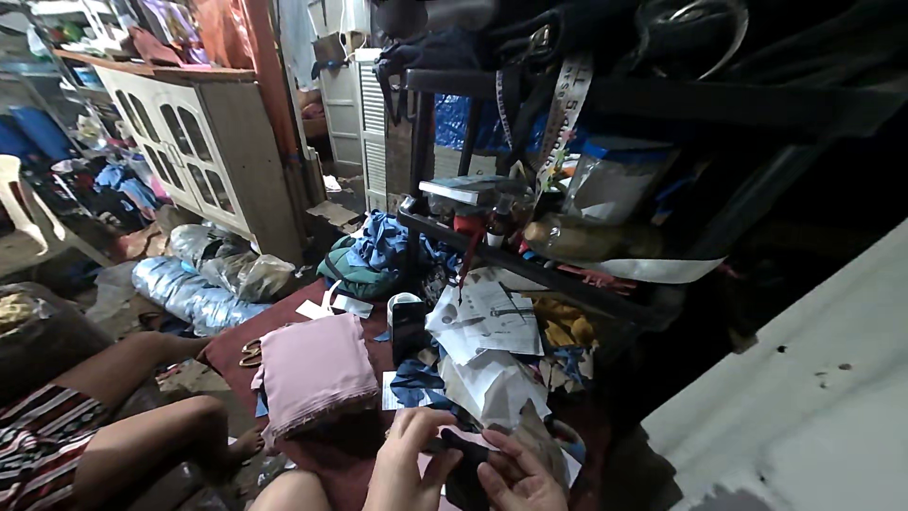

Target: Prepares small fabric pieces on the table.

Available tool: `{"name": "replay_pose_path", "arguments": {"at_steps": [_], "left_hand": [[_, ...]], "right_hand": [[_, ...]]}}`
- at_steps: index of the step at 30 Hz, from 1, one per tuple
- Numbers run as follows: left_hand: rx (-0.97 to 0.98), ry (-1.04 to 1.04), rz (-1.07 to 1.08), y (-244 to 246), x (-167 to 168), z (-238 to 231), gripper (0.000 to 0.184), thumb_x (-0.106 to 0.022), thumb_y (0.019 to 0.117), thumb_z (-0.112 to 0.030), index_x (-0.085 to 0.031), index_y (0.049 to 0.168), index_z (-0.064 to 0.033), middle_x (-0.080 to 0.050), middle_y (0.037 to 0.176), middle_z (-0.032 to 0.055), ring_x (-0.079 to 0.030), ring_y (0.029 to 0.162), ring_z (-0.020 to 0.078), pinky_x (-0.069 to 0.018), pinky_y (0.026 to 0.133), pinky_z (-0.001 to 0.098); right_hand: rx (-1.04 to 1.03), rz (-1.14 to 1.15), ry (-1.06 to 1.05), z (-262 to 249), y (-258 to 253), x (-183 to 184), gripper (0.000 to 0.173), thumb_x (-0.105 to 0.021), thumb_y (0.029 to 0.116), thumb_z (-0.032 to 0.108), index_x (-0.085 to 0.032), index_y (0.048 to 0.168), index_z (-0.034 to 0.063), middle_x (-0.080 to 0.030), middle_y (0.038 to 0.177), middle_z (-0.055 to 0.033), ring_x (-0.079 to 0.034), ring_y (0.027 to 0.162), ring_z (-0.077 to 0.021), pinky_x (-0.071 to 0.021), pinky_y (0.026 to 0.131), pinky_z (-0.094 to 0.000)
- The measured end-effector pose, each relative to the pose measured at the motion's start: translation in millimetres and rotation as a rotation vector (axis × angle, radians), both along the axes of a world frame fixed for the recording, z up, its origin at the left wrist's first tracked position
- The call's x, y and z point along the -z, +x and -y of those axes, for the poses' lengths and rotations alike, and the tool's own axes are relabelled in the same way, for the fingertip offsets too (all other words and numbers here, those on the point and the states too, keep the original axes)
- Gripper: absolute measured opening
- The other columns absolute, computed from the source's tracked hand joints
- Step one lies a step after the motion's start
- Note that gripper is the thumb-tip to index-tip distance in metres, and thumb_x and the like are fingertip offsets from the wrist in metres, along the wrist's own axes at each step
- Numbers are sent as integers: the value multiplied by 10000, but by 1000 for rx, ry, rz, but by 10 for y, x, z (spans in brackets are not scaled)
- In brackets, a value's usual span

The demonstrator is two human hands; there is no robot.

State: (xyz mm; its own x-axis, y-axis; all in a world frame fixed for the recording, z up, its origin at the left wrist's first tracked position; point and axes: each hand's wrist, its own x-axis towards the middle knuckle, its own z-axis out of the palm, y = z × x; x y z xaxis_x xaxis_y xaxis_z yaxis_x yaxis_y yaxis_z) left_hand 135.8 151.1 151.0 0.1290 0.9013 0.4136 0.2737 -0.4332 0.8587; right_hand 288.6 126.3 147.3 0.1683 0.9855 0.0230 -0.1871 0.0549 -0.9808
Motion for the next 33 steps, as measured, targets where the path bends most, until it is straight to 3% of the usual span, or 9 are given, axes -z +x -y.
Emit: {"name": "replay_pose_path", "arguments": {"at_steps": [3,6,10,13,19,25,29,31,33], "left_hand": [[70,94,-119,-8,-21,7,142,-704,898,-38,-735,1021,25,-720,1032,180,-709,960,276,-580,866,414],[121,31,-168,-29,-90,4,139,-709,895,-45,-704,995,52,-717,945,171,-705,853,249,-578,793,374],[222,-26,-212,-74,-167,-25,117,-716,881,-24,-689,947,69,-691,939,191,-685,871,278,-564,799,395],[313,-45,-247,-97,-227,-38,107,-715,872,-4,-689,934,79,-669,950,217,-669,896,312,-552,814,423],[423,-51,-231,-162,-275,-41,116,-723,855,-1,-685,926,82,-646,950,220,-634,897,293,-521,807,392],[412,-68,-136,-319,-275,-14,134,-626,954,-43,-642,1000,82,-670,960,169,-652,886,181,-538,820,321],[131,14,-189,-422,-355,71,136,-630,964,-42,-629,1069,46,-703,868,115,-680,739,128,-576,705,287],[52,48,-265,-471,-380,81,186,-639,974,-90,-639,1128,14,-720,843,84,-689,703,136,-579,665,302],[-13,108,-351,-500,-372,59,188,-667,955,-130,-664,1095,-5,-698,803,74,-667,667,160,-567,629,327]], "right_hand": [[-21,51,27,18,-24,-7,317,-587,889,-144,-609,1194,-63,-737,952,33,-708,838,-18,-601,812,-230],[-53,59,33,28,-9,-8,277,-558,918,-127,-620,1177,-53,-723,989,40,-693,850,1,-590,820,-216],[-165,-66,-93,14,24,37,295,-516,944,-108,-569,1211,6,-717,951,53,-692,819,-19,-592,799,-243],[-294,-198,-136,-11,47,91,320,-471,962,-89,-521,1249,45,-734,965,52,-711,846,-47,-600,821,-274],[-504,-173,-51,-35,119,10,379,-466,954,-87,-466,1305,56,-739,1063,66,-719,930,-55,-596,883,-294],[-414,-147,16,15,131,79,403,-405,957,-58,-402,1350,32,-712,1070,67,-701,967,-55,-585,903,-311],[-302,-226,63,63,417,234,369,-425,1027,33,-727,1164,194,-762,1069,60,-720,966,-70,-598,898,-301],[-255,-187,96,77,572,334,417,-400,1027,58,-775,1071,236,-766,1036,72,-716,934,-47,-597,868,-271],[-132,-108,89,77,692,414,427,-360,982,19,-749,982,195,-744,970,90,-694,894,-33,-585,845,-261]]}}
